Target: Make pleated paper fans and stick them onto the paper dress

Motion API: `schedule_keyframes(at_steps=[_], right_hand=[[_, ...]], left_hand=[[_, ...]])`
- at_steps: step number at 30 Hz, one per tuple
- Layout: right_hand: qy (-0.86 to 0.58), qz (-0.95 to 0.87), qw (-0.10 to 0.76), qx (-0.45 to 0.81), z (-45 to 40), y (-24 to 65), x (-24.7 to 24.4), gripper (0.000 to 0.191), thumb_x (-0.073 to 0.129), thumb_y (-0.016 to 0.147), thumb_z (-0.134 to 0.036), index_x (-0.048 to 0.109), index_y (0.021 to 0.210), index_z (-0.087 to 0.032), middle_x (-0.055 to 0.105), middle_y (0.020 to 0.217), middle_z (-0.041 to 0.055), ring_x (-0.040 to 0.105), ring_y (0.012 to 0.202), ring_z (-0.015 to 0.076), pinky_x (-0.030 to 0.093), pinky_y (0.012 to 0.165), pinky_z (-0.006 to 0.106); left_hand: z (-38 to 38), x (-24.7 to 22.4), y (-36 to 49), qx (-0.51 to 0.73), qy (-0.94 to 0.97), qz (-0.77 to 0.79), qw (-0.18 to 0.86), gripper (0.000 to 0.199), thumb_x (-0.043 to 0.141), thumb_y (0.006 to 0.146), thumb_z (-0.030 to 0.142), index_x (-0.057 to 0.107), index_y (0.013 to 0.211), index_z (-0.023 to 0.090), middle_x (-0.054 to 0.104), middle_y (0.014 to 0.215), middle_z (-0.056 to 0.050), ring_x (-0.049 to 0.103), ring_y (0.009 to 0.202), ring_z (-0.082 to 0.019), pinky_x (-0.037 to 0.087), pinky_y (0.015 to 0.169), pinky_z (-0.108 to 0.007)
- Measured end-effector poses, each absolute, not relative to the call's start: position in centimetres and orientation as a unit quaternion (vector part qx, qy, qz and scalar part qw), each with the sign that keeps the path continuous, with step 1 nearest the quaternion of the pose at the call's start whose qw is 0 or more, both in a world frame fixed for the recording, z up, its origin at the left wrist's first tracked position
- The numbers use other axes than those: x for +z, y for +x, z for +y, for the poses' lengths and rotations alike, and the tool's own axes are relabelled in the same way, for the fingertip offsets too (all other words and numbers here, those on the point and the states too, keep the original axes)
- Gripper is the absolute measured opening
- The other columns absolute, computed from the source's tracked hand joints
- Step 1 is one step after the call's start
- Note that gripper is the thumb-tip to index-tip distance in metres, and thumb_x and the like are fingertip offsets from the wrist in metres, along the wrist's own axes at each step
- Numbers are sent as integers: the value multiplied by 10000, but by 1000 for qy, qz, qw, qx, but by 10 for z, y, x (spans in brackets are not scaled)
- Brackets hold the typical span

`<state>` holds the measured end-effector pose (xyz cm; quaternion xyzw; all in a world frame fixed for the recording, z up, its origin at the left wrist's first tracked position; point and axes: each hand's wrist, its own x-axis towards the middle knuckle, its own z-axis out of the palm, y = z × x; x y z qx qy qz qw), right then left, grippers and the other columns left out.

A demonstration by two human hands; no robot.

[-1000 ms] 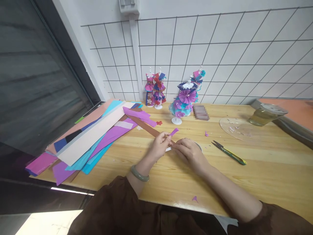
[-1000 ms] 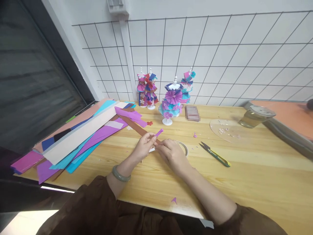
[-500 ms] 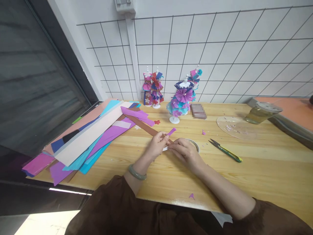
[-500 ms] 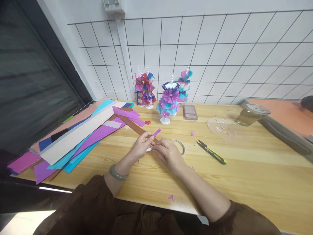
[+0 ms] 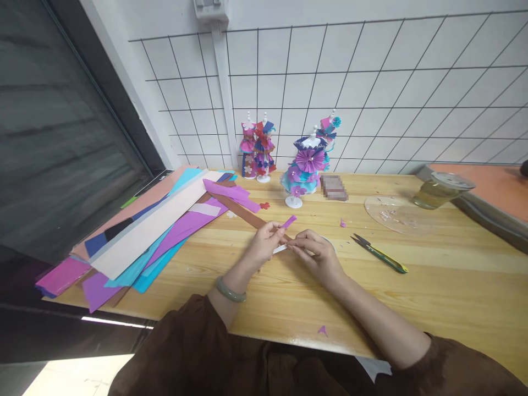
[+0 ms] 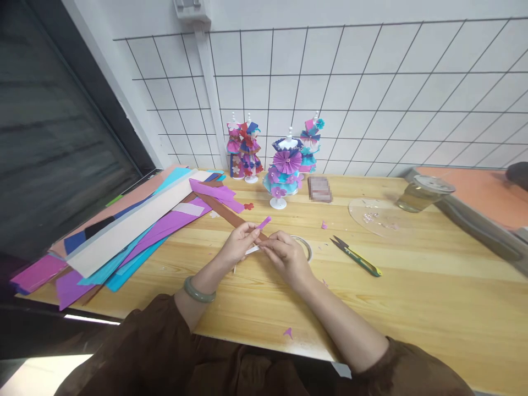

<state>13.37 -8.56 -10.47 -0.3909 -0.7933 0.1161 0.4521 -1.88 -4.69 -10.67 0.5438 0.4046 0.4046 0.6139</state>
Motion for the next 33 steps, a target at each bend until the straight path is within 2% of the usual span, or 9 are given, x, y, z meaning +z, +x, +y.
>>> schedule_keyframes(at_steps=[9,15,20,28,33], right_hand=[[-416,-761,475,150,-86,134,-102,146,535,814,-241,674,849,-211,564,716,39,540,629,134,438,558,266],[-401,-791,445,128,-86,135,-105,207,510,828,-230,652,979,-228,558,766,40,544,669,132,438,581,261],[-396,-805,432,96,-86,135,-106,181,494,836,-221,649,929,-216,545,759,40,520,643,125,422,554,251],[-404,-793,440,122,-88,133,-100,171,478,848,-239,640,888,-200,551,759,51,521,649,133,431,575,263],[-407,-784,444,148,-88,133,-101,216,454,860,-246,650,948,-219,551,760,48,534,687,144,439,599,273]], left_hand=[[-47,-106,-18,409,534,405,619,304,526,768,425,486,924,168,547,584,46,306,293,-15,198,293,-160],[-47,-106,-19,406,536,417,611,334,535,756,453,495,938,175,540,616,38,342,317,-17,211,289,-148],[-49,-104,-19,397,542,414,614,336,517,765,460,484,941,175,564,629,22,343,322,-24,212,281,-143],[-50,-101,-18,400,528,415,623,321,544,751,433,485,919,166,543,578,37,336,314,-25,202,286,-145],[-48,-104,-18,405,535,415,614,335,546,747,448,491,918,165,546,594,31,348,316,-23,201,283,-140]])
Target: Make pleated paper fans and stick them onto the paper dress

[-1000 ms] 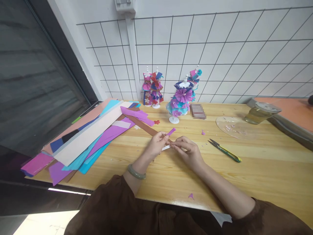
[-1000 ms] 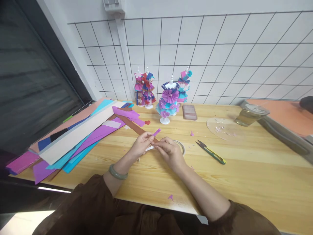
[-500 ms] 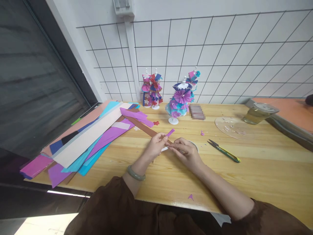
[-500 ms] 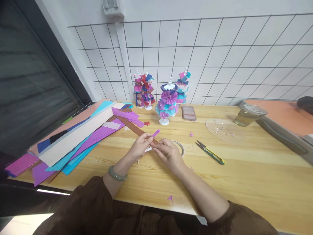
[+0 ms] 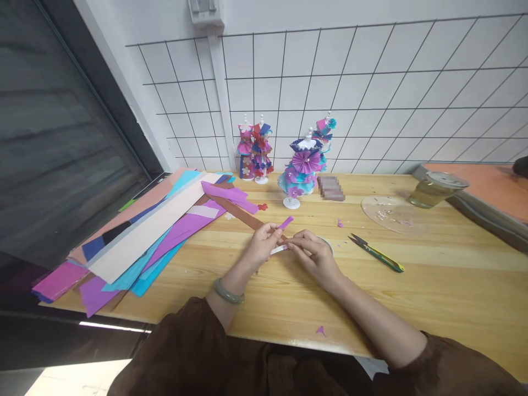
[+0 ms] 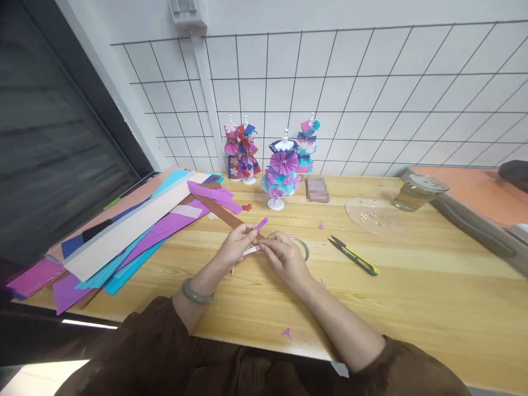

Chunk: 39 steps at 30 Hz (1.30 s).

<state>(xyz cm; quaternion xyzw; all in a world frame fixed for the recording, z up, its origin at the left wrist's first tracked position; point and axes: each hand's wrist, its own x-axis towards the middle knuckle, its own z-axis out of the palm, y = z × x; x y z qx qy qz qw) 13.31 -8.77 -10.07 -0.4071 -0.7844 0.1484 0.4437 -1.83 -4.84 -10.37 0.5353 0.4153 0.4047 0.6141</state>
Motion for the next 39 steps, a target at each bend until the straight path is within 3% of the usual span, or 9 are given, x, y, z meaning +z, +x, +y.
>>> schedule_keyframes(at_steps=[7,23,30,35,39], right_hand=[[-413,-769,459,166,-88,133,-102,239,468,853,-269,626,1028,-234,576,810,59,552,751,168,460,644,306],[-423,-767,459,152,-89,128,-103,158,500,833,-281,641,844,-211,645,788,68,591,710,176,472,668,319],[-475,-693,463,282,-88,126,-102,221,520,811,-350,642,764,-172,613,726,44,535,651,146,418,592,265],[-456,-639,461,414,-83,129,-106,259,506,812,-380,614,730,-159,578,680,13,515,631,122,403,600,243],[-449,-620,466,444,-82,131,-107,248,517,807,-373,619,741,-157,588,685,14,518,646,120,406,628,242]], left_hand=[[-47,-107,-19,423,529,409,611,362,523,756,475,490,940,166,536,612,29,330,318,-9,206,285,-123],[-48,-110,-17,435,540,410,593,362,514,752,480,493,945,175,530,585,39,348,330,-24,222,292,-129],[-48,-114,-16,438,563,388,583,347,505,766,479,494,925,171,545,589,33,365,334,-28,226,295,-141],[-47,-116,-16,433,562,389,588,366,484,773,493,475,952,174,585,598,3,405,341,-50,224,285,-139],[-47,-113,-17,431,549,403,592,375,505,753,499,475,940,176,576,595,9,454,376,-60,246,296,-129]])
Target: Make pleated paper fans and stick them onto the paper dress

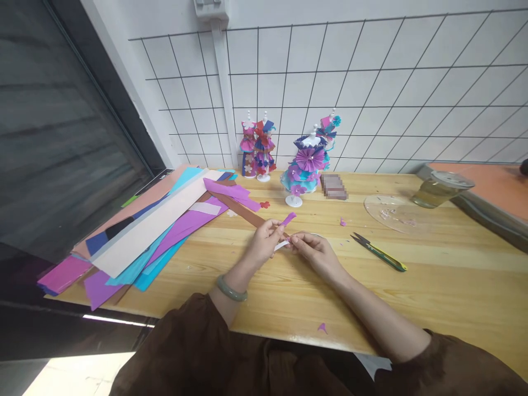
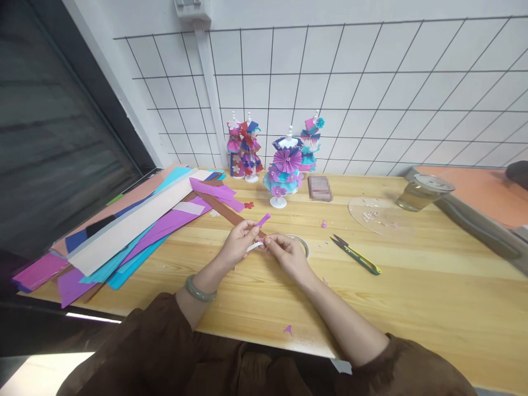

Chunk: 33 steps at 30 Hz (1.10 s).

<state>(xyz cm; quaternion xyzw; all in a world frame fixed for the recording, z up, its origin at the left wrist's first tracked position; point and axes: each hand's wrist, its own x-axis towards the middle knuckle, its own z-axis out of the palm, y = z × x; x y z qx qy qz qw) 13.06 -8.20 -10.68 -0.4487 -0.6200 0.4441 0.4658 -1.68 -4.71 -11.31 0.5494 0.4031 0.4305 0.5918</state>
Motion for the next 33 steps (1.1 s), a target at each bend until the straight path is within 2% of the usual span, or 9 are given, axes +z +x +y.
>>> schedule_keyframes(at_steps=[7,13,17,21,27,33], right_hand=[[-458,-621,467,431,-85,128,-104,259,551,781,-370,640,915,-167,652,843,54,571,733,147,440,682,258],[-471,-659,447,380,-87,127,-104,247,520,800,-385,621,800,-159,608,680,24,542,600,128,428,573,239],[-456,-668,441,389,-87,127,-104,247,481,830,-381,595,822,-162,604,652,11,549,604,126,433,611,247],[-433,-671,444,406,-88,125,-102,245,457,848,-374,578,795,-168,625,689,19,569,638,129,444,641,250],[-458,-667,450,377,-86,129,-110,247,460,844,-386,575,804,-171,637,729,35,587,676,147,455,662,268],[-462,-657,457,383,-86,132,-112,245,454,841,-397,566,810,-182,634,742,39,603,671,153,473,657,271]], left_hand=[[-47,-111,-17,428,543,412,594,368,514,750,487,484,941,174,554,589,25,420,350,-45,245,284,-128],[-45,-116,-16,431,562,381,594,319,490,777,459,474,915,172,547,556,46,373,289,-31,275,277,-142],[-45,-116,-15,454,558,367,590,275,500,781,428,468,869,170,553,629,41,435,310,-31,317,293,-142],[-45,-115,-15,441,530,335,642,300,533,760,425,447,879,163,592,709,1,553,401,-84,384,337,-160],[-44,-114,-17,440,467,316,698,331,585,725,403,433,893,162,618,705,-13,606,458,-130,444,391,-189],[-46,-112,-17,449,470,327,686,313,588,726,394,449,875,155,593,620,9,603,452,-131,472,416,-202]])
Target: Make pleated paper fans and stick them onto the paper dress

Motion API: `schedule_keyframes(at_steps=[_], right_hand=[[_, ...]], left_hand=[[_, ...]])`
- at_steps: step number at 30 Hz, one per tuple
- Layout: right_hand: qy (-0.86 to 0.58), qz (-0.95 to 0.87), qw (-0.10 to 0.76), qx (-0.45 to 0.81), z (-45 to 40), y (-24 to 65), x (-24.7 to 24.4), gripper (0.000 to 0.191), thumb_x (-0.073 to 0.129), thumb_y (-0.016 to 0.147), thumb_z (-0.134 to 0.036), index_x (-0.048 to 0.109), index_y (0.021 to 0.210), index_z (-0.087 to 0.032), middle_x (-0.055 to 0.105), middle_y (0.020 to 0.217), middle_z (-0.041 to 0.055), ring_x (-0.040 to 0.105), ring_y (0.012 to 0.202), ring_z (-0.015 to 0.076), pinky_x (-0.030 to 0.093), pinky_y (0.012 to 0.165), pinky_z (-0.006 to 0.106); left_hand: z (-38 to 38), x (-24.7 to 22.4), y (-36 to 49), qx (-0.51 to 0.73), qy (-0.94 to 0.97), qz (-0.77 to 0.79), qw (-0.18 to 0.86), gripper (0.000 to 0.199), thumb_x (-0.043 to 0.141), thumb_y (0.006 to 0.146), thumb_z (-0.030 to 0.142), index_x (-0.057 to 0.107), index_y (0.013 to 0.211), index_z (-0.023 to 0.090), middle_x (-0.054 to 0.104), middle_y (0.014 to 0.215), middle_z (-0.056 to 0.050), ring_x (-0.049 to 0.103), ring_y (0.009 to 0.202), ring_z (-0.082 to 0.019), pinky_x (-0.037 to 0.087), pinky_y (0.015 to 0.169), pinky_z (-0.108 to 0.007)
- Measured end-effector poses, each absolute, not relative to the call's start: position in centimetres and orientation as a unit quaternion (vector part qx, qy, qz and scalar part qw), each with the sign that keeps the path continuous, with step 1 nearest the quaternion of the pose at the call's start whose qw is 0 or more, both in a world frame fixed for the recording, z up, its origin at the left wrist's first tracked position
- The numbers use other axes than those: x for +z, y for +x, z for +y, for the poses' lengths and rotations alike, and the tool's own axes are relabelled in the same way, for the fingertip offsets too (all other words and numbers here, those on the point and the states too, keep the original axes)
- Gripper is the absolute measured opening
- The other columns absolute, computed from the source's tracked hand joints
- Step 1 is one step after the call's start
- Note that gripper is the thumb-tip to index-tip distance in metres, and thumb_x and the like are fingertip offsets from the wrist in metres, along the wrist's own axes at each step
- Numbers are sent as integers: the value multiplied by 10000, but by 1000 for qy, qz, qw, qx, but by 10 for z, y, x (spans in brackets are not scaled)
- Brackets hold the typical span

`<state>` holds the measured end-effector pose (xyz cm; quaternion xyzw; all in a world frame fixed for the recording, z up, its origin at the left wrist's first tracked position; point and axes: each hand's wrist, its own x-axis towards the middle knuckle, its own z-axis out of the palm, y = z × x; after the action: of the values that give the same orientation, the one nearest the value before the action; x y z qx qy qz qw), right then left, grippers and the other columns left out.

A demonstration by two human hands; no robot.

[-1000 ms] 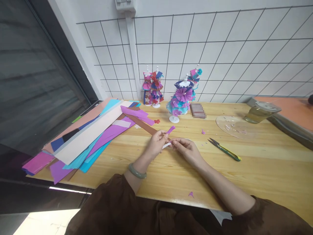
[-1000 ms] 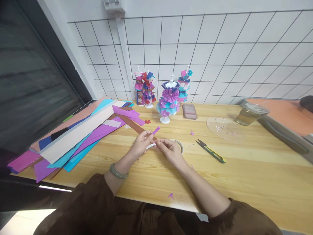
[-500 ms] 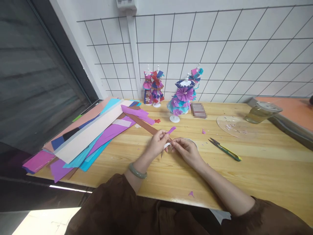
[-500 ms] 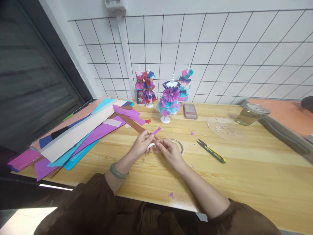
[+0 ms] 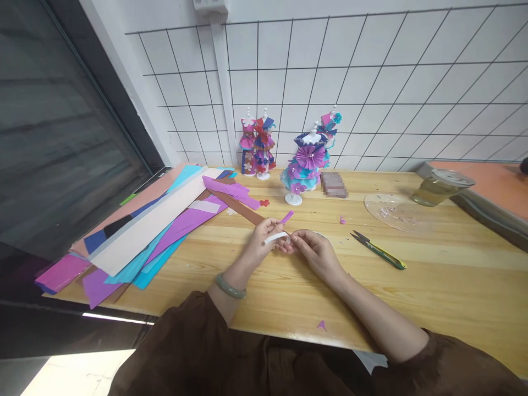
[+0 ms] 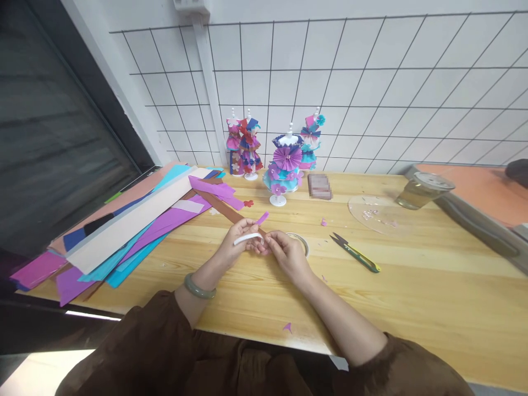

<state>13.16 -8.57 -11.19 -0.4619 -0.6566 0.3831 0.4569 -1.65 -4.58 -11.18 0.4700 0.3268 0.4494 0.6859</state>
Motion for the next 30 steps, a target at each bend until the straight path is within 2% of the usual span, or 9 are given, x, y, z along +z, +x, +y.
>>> schedule_keyframes(at_steps=[6,11,15,21,25,27,30], right_hand=[[-477,-680,445,336,-86,132,-110,231,452,842,-384,573,804,-190,631,721,30,593,664,151,463,648,266],[-471,-642,474,377,-86,132,-105,234,468,830,-403,556,813,-187,622,742,29,605,635,145,470,631,267],[-491,-626,483,365,-88,136,-97,227,493,815,-399,547,809,-178,593,643,3,573,567,132,440,581,252],[-456,-745,396,284,-92,141,-97,312,362,867,-308,463,597,-189,502,566,-7,462,545,111,377,565,247],[-401,-815,345,238,-95,137,-100,318,402,843,-277,433,538,-191,418,515,-22,396,504,103,335,510,239],[-385,-827,335,235,-96,134,-101,256,453,828,-287,496,595,-187,471,545,-10,427,520,106,351,515,236],[-375,-832,335,233,-96,133,-102,133,478,824,-270,582,832,-187,605,736,44,530,650,135,414,608,252]], left_hand=[[-46,-110,-16,448,469,334,684,325,596,718,389,446,886,154,590,607,13,603,454,-135,491,431,-221],[-46,-112,-17,440,491,328,677,325,572,731,417,442,882,160,591,604,14,605,458,-139,481,433,-219],[-46,-112,-18,447,497,325,669,339,562,734,434,441,895,161,582,609,20,606,468,-139,484,451,-227],[-46,-108,-18,464,493,316,665,324,572,732,417,446,882,159,588,610,13,607,479,-143,488,463,-238],[-45,-107,-18,478,478,324,662,332,586,720,420,444,869,160,588,610,13,607,496,-136,495,488,-237],[-44,-107,-19,482,466,333,663,343,598,710,419,442,873,161,592,620,10,608,504,-134,491,486,-231],[-43,-108,-19,490,452,343,662,332,598,711,411,449,871,161,602,641,4,606,517,-127,483,487,-222]])
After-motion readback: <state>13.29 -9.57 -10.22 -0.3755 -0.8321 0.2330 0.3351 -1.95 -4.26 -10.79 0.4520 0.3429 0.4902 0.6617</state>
